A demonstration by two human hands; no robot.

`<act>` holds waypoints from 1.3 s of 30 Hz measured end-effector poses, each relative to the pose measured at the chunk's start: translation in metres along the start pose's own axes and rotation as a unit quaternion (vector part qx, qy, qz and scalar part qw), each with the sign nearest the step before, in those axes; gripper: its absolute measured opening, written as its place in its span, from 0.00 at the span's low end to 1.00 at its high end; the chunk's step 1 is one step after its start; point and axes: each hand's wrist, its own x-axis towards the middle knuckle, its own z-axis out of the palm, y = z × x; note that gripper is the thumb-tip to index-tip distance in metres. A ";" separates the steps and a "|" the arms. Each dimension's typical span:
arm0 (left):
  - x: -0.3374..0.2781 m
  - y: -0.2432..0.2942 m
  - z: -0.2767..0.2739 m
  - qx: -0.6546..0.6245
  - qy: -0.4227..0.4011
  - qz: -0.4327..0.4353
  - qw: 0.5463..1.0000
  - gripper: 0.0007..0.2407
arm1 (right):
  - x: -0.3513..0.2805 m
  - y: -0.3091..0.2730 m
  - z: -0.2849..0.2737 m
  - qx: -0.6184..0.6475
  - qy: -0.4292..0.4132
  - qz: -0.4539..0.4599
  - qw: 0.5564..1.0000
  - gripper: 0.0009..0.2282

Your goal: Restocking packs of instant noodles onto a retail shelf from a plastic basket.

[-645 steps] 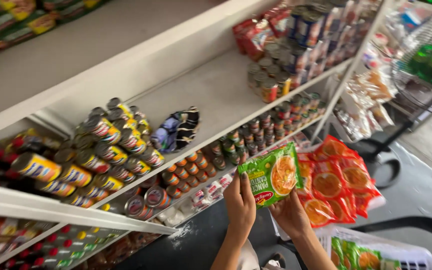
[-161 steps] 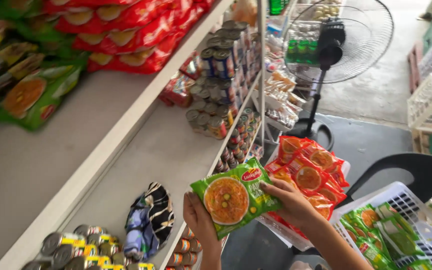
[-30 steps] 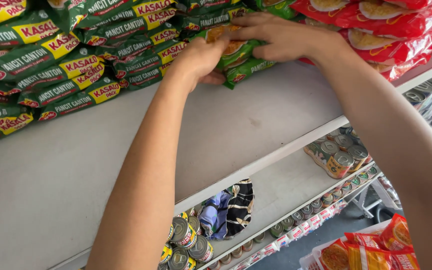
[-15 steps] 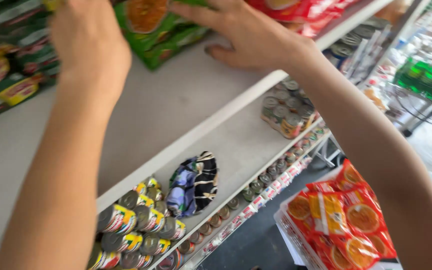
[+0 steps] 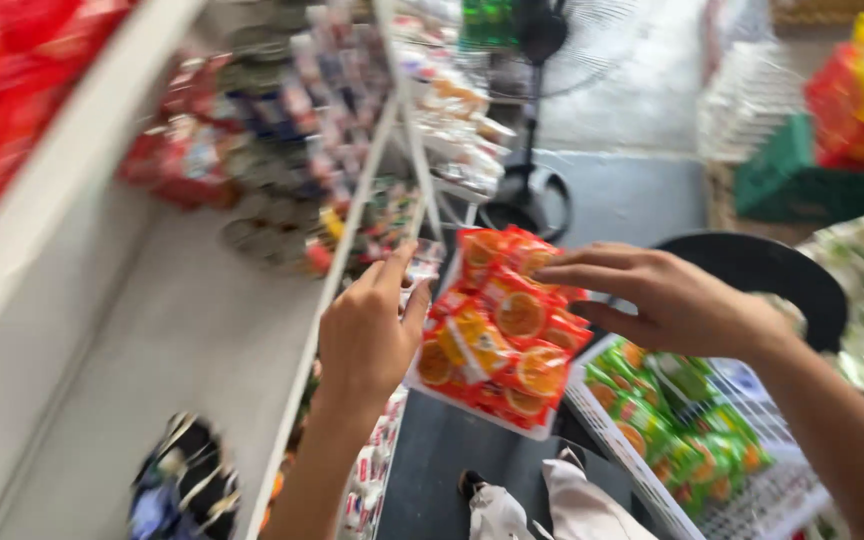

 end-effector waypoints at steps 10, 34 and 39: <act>0.002 0.100 0.440 -0.262 -0.258 0.030 0.929 0.12 | -0.301 0.256 0.208 0.226 0.160 0.434 0.857 0.14; -0.147 0.151 0.635 -0.194 -0.424 0.078 0.881 0.10 | -0.422 0.451 0.374 -0.025 0.227 0.643 0.731 0.23; -0.149 0.149 0.637 -0.194 -0.428 0.103 0.877 0.13 | -0.410 0.437 0.342 0.030 0.151 0.666 0.730 0.29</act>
